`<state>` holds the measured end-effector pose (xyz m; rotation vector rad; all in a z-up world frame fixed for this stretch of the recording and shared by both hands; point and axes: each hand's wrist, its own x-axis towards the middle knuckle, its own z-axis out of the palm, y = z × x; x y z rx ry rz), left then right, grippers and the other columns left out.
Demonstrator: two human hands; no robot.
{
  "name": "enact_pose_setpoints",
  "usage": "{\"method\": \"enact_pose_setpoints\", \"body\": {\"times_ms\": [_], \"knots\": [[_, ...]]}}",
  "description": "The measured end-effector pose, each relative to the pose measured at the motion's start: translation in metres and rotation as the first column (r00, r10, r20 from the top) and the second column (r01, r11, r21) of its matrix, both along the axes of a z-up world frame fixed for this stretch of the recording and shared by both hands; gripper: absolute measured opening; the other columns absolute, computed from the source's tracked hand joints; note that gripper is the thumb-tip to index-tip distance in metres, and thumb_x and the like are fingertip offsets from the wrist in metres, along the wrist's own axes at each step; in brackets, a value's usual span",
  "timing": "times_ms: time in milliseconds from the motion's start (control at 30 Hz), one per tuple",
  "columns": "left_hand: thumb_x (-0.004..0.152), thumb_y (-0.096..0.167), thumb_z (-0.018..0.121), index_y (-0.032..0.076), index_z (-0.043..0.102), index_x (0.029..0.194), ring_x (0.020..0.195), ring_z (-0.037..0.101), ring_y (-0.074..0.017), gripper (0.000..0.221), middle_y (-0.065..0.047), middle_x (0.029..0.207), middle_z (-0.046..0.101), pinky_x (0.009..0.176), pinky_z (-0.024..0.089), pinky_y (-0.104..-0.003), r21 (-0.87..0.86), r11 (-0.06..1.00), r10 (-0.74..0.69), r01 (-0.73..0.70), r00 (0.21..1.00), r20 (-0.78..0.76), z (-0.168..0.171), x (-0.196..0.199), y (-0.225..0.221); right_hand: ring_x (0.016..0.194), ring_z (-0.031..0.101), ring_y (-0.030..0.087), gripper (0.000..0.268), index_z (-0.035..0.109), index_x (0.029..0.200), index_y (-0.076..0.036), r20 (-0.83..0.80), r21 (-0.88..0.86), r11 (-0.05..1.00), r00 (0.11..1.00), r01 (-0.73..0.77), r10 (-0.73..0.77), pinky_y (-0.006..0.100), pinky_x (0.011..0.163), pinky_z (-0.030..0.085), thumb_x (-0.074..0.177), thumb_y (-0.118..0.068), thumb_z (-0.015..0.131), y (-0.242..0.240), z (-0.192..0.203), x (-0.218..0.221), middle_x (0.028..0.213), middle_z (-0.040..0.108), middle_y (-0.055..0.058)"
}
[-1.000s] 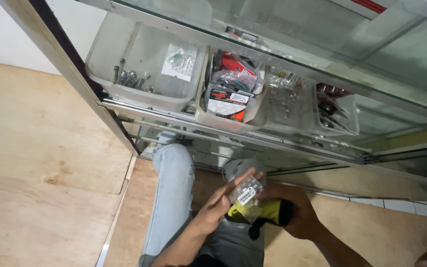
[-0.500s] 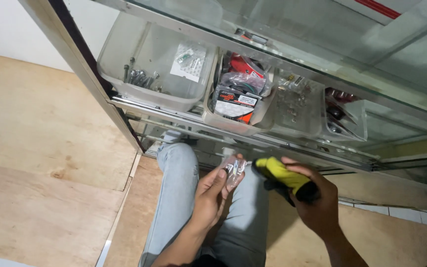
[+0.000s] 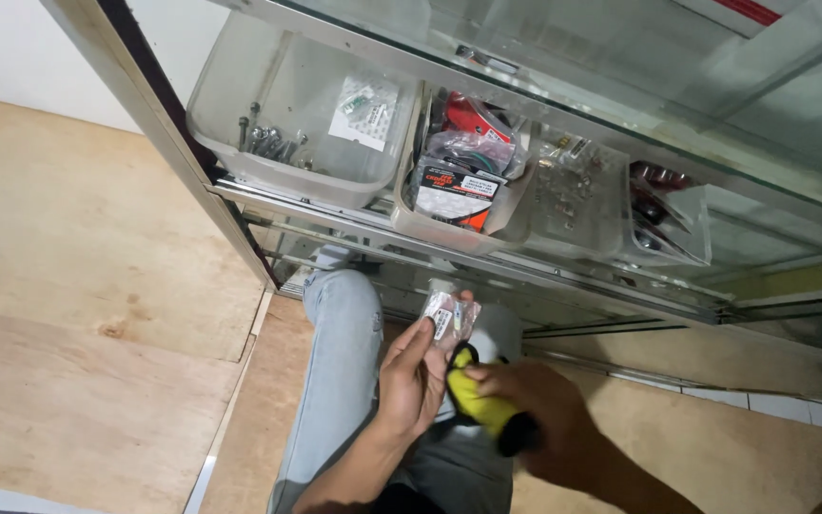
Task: Cleaning and wiping metal bolts or screws taken from a parts cabinet.
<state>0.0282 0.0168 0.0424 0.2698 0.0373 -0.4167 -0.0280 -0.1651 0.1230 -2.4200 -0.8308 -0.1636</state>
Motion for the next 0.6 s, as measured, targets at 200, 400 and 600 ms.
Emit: {"method": "enact_pose_setpoints", "body": {"times_ms": [200, 400, 600], "knots": [[0.103, 0.018, 0.040, -0.012, 0.044, 0.141, 0.136, 0.059, -0.0255, 0.049, -0.018, 0.146, 0.058, 0.113, 0.051, -0.034, -0.109, 0.992, 0.061, -0.063, 0.998, -0.025, 0.002, -0.007, -0.008, 0.134, 0.062, 0.037, 0.037, 0.058, 0.120, -0.008, 0.068, 0.214, 0.957, 0.975, 0.194, -0.213, 0.048, 0.109, 0.051, 0.087, -0.014, 0.072, 0.010, 0.054, 0.013, 0.139, 0.065, 0.015], [0.128, 0.018, 0.038, -0.012, 0.043, 0.158, 0.111, 0.061, -0.0232, 0.042, -0.019, 0.136, 0.064, 0.096, 0.050, -0.032, -0.538, 0.843, 0.008, -0.006, 1.000, 0.001, -0.062, -0.031, -0.024, 0.136, 0.056, 0.038, 0.048, 0.054, 0.119, -0.007, 0.278, -0.112, 0.993, 0.961, 0.036, -0.003, 0.053, 0.109, 0.044, 0.076, -0.011, 0.074, 0.032, 0.020, 0.024, 0.145, 0.058, 0.018], [0.111, 0.025, 0.036, -0.006, 0.041, 0.154, 0.123, 0.059, -0.0220, 0.054, -0.012, 0.151, 0.054, 0.104, 0.051, -0.032, -0.104, 0.994, -0.024, 0.027, 0.999, 0.033, 0.004, -0.013, -0.003, 0.131, 0.062, 0.031, 0.043, 0.057, 0.112, -0.012, 0.068, -0.109, 0.993, 0.996, -0.053, 0.061, 0.049, 0.105, 0.048, 0.074, -0.008, 0.076, 0.022, 0.025, 0.012, 0.138, 0.066, 0.009]]}}
